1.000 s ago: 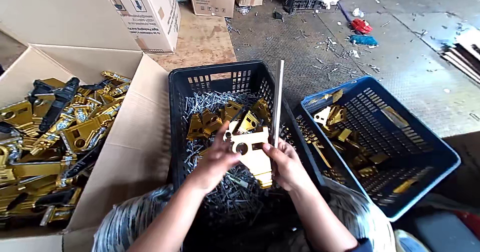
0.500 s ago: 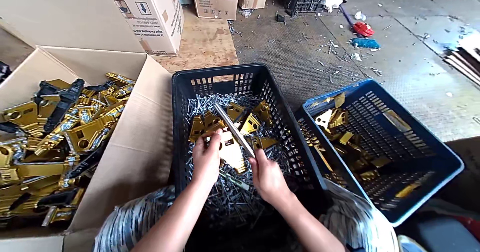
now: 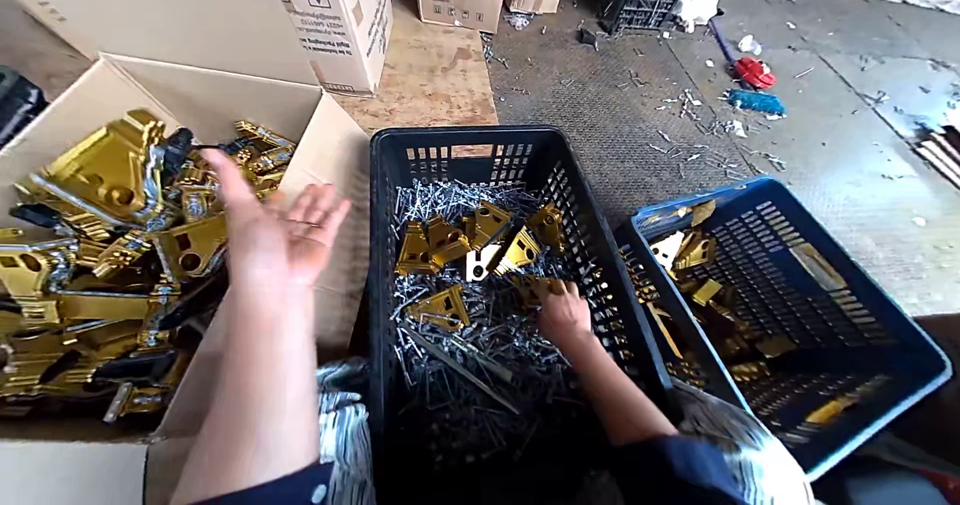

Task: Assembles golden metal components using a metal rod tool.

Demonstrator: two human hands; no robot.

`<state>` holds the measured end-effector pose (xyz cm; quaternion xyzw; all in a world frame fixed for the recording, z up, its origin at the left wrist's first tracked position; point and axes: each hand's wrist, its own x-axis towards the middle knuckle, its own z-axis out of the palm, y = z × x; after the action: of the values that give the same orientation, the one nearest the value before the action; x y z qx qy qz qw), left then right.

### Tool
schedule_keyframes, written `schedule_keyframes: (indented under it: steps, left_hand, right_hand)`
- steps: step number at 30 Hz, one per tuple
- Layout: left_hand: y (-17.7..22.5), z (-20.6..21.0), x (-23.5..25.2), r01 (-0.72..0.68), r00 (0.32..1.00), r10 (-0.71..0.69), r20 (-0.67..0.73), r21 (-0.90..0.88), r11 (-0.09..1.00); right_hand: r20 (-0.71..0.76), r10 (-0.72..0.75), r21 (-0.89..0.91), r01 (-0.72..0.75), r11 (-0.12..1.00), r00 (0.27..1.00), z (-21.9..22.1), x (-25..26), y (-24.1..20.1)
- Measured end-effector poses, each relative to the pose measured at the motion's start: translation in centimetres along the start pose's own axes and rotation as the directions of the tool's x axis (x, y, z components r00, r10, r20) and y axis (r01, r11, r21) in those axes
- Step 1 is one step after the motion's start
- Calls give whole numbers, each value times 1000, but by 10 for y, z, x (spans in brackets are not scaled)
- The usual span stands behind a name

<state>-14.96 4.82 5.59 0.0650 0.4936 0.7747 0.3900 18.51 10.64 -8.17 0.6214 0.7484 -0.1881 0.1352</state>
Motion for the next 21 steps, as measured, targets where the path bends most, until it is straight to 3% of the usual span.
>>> schedule_keyframes:
  steps: [3, 6, 10, 13, 14, 15, 17, 19, 21]
  left_hand:
    - [-18, 18, -15, 91, 983, -99, 152, 59, 994]
    - [-34, 31, -26, 140, 952, -185, 245, 189, 972]
    - [-62, 29, -46, 75, 848, -294, 441, 450, 890]
    - [-77, 27, -66, -53, 790, -342, 508, 613, 788]
    - [-83, 26, -71, -83, 768, -364, 527, 646, 759]
    - [-88, 24, -77, -112, 733, -390, 557, 664, 739]
    - [-99, 23, -90, -149, 633, -408, 658, 620, 770]
    - [-110, 25, -106, -133, 553, -328, 766, 470, 873]
    - [-120, 27, -121, -99, 557, -206, 804, 311, 945]
  right_hand:
    - [-62, -109, -152, 99, 983, 992, 17, 19, 3]
    - [-116, -223, -167, 203, 965, 968, 20, 26, 10]
    - [-128, -174, 58, 183, 981, 976, -28, 21, 23]
    - [-289, -180, 347, 278, 896, 940, -66, -2, 30]
    - [-334, -182, 490, 336, 804, 925, -73, -13, 30]
    - [-350, -190, 662, 386, 643, 917, -77, -26, 28]
    - [-299, -252, 914, 352, 201, 920, -79, -58, 17]
    - [-243, -289, 970, 233, -70, 926, -76, -85, 2]
    - [-211, -283, 964, 151, -220, 936, -69, -99, -6]
